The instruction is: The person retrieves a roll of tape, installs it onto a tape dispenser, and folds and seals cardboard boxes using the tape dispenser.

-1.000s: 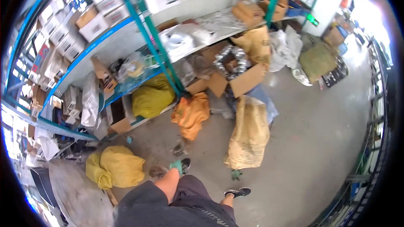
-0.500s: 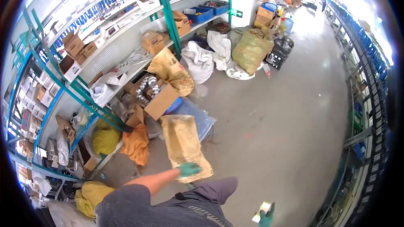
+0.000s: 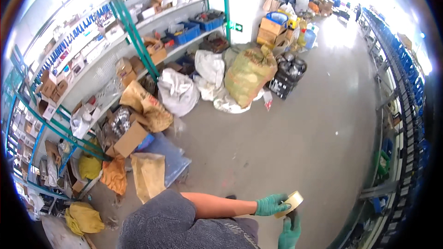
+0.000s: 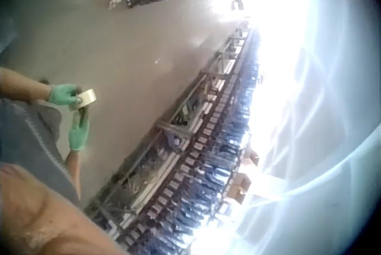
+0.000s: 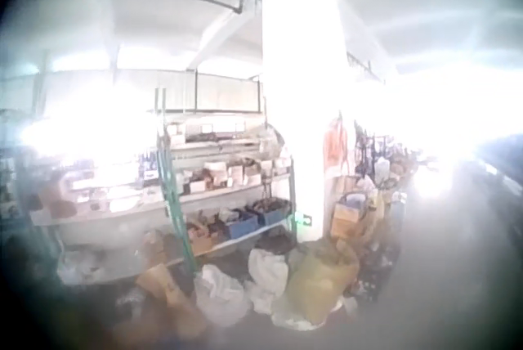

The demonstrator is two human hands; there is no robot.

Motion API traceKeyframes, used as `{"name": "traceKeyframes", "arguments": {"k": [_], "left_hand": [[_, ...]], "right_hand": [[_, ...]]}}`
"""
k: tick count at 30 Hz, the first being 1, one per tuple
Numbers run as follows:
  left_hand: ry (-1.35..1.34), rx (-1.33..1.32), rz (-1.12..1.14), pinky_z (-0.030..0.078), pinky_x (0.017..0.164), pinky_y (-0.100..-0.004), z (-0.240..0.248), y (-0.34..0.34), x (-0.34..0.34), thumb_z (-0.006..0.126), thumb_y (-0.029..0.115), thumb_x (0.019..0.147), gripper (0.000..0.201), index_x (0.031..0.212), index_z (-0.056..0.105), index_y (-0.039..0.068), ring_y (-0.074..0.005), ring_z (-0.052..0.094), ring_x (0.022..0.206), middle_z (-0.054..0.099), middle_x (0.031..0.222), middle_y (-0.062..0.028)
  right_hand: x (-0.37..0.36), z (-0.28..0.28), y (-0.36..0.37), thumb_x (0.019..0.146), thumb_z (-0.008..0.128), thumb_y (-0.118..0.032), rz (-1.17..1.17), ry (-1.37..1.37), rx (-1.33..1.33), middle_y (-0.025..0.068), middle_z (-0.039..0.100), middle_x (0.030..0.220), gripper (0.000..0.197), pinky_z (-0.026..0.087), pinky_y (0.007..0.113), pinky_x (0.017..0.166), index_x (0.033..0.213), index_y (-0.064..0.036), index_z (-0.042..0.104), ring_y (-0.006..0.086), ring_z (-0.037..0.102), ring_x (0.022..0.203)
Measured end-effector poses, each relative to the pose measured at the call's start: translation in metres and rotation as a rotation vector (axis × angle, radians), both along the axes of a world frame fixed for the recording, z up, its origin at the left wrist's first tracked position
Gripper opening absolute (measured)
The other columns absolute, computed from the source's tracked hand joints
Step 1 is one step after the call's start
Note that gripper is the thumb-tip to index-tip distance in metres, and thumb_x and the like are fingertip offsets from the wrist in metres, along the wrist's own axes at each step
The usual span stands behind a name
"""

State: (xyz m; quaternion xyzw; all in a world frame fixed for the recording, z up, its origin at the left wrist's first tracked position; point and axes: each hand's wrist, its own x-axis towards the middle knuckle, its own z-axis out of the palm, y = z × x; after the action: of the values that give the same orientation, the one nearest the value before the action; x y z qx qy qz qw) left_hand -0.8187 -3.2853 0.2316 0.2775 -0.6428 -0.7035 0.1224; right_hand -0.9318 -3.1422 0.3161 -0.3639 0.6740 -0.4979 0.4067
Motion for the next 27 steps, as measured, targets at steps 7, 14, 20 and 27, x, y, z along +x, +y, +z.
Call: {"name": "traceKeyframes", "arguments": {"k": [7,14,20,27], "left_hand": [[-0.360,-0.408,0.173,0.052,0.079,-0.0485,0.015,-0.197,-0.137,0.062,0.040,0.089,0.046,0.119,0.054,0.006,-0.0438,0.064,0.093,0.066,0.100,-0.0208],[-0.100,-0.525,-0.057,0.048,0.092,-0.0440,0.043,-0.346,-0.293,0.047,0.034,0.101,0.037,0.123,0.059,0.006,-0.0372,0.060,0.106,0.064,0.112,-0.0162],[0.180,-0.087,0.283,0.049,0.083,-0.0322,0.043,-0.466,-0.437,0.047,0.028,0.104,0.032,0.114,0.061,0.001,-0.0094,0.054,0.089,0.065,0.097,-0.0064],[0.152,-0.103,0.418,0.050,0.084,-0.0334,0.037,-0.678,-0.629,0.049,0.027,0.102,0.032,0.108,0.067,0.001,-0.0139,0.060,0.087,0.068,0.094,-0.0092]], "right_hand": [[-0.212,-0.028,-0.112,0.099,0.051,-0.021,-0.212,-0.474,-0.198,0.0176,0.055,0.131,0.043,0.045,0.049,0.103,0.135,0.0011,0.049,0.0342,0.054,0.119],[-0.357,0.006,-0.372,0.097,0.056,-0.038,0.260,-0.795,-0.475,0.0170,0.054,0.134,0.053,0.040,0.050,0.107,0.136,-0.0030,0.046,0.0348,0.052,0.125],[-0.494,0.016,-0.553,0.096,0.057,-0.043,0.360,-0.896,-0.454,0.0181,0.057,0.130,0.056,0.040,0.051,0.108,0.134,-0.0032,0.049,0.0367,0.052,0.125],[-0.699,-0.004,-0.711,0.101,0.048,-0.032,0.542,-0.265,-0.393,0.0196,0.047,0.143,0.053,0.032,0.045,0.114,0.143,-0.0012,0.040,0.0323,0.044,0.134]]}}
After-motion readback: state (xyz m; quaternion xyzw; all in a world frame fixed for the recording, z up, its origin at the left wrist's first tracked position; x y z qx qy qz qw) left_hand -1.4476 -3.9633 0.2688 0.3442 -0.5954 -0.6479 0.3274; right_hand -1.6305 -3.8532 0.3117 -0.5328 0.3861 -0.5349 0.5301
